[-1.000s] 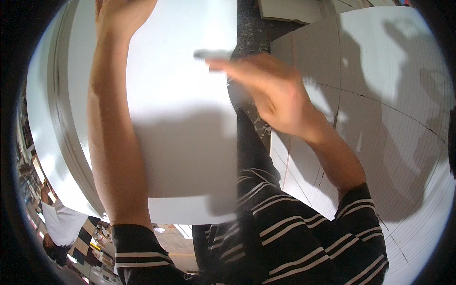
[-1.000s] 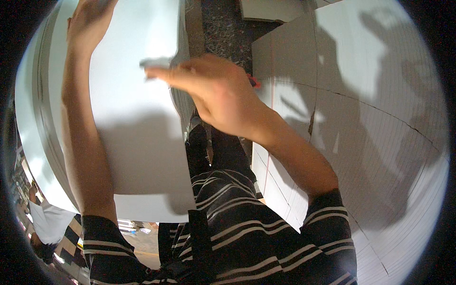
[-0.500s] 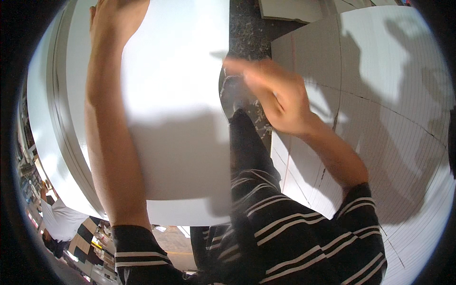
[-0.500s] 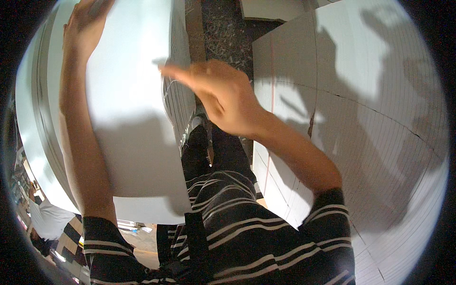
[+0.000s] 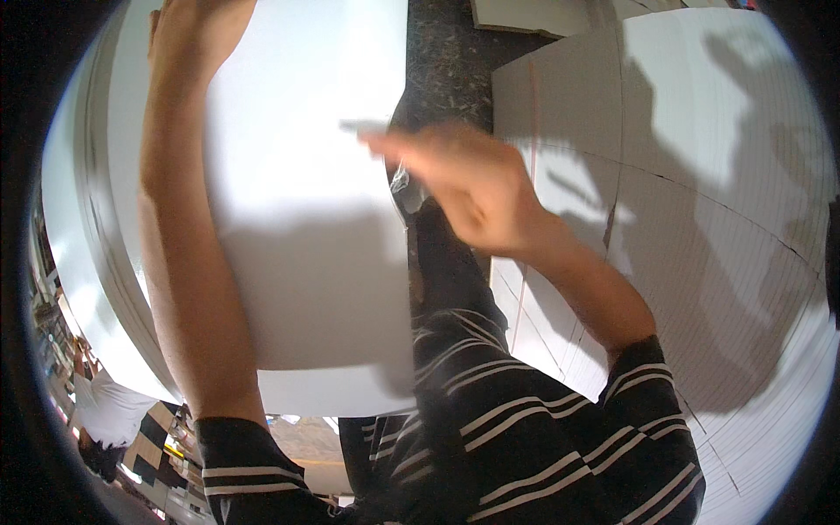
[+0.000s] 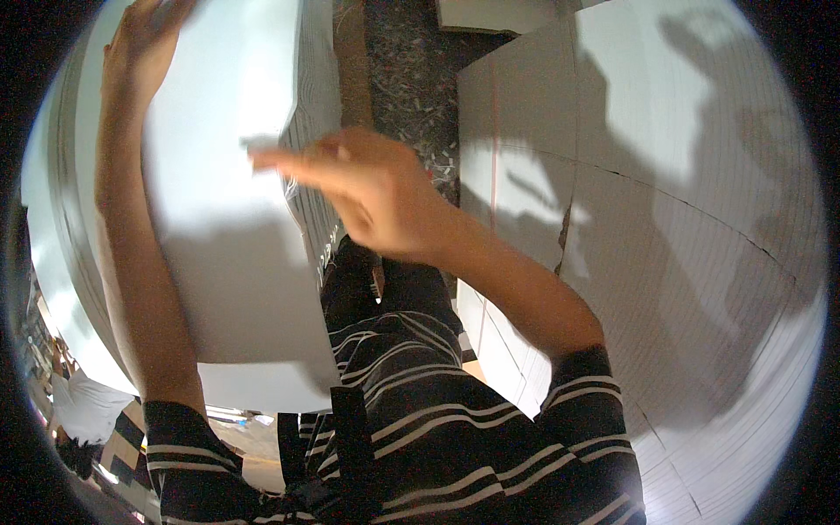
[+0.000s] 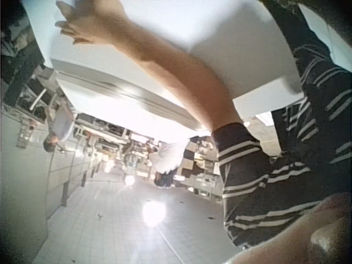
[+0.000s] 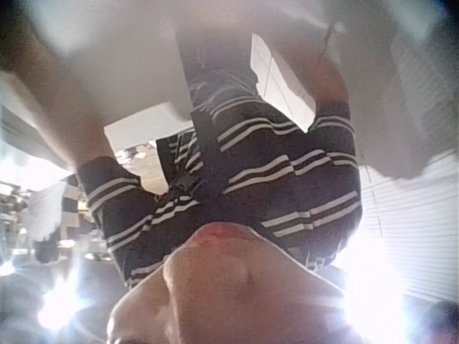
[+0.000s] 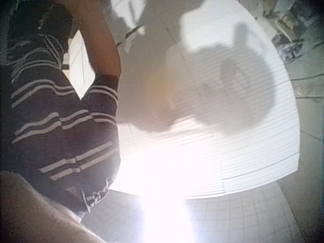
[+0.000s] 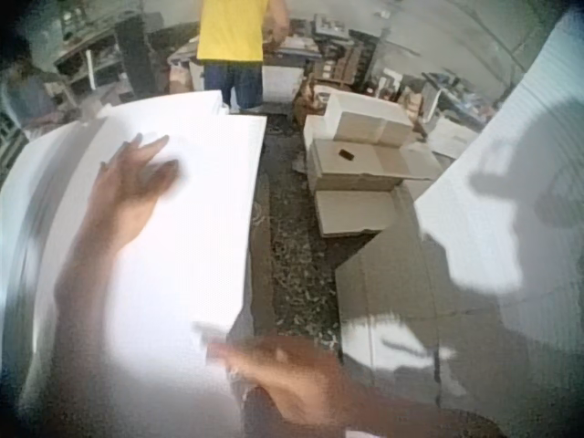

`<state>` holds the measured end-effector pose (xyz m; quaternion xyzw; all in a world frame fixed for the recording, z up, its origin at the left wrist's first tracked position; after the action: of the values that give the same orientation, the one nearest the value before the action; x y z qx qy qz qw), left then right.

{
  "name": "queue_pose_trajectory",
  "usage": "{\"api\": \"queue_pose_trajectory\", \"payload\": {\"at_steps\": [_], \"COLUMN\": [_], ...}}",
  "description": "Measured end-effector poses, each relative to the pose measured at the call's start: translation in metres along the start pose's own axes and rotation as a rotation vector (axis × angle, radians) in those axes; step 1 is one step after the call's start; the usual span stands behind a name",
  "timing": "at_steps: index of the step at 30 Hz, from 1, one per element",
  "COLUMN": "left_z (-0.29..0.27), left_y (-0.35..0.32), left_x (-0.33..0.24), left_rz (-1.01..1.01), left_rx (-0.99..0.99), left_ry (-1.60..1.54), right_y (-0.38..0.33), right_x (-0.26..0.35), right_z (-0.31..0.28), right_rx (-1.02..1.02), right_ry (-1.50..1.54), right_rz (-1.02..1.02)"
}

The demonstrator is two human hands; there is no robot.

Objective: The person uses a utility knife to cut large white sheets on a workbench. They repeatedly score the edges and snap off sections, handling the sheets one at a time. The person works in a workshop with other people visible in the background.

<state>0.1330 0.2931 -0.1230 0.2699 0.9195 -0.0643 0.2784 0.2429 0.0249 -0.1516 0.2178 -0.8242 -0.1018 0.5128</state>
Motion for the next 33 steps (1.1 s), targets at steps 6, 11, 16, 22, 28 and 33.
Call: {"api": "queue_pose_trajectory", "payload": {"at_steps": [6,11,16,22,28,33], "left_z": [-0.009,-0.015,-0.024,-0.024,-0.027,-0.025], "left_y": [0.001,0.009,0.004,0.002,-0.004,-0.006], "left_x": [-0.001,0.026,0.056,0.053,0.038,0.030], "left_rz": [-0.081,-0.076,-0.113,0.097,-0.159,-0.140], "left_rx": [-0.039,0.045,0.034,0.084,0.102,-0.107], "left_ry": [0.315,0.017,-0.023,-0.371,0.057,0.429], "right_y": [0.018,0.032,0.046,0.046,0.041,0.027], "right_x": [0.013,0.004,0.012,0.009,0.017,0.023], "right_z": [0.006,0.007,0.039,0.030,0.034,0.026], "right_rx": [0.117,0.111,0.188,0.410,0.235,0.453], "right_ry": [-0.131,-0.063,-0.243,0.072,-0.218,0.090], "right_rz": [0.060,0.116,0.106,0.128,0.029,0.109]}}
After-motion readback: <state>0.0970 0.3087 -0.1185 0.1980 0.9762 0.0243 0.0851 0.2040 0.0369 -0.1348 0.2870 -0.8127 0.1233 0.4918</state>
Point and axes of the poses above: each hand's wrist, its own y-axis towards the middle knuckle, its own z-axis out of the palm, x = y × z, the point moved 6 cm from there along y, towards the middle knuckle, and after that the axes turned 14 degrees about x, right-handed, at the moved point
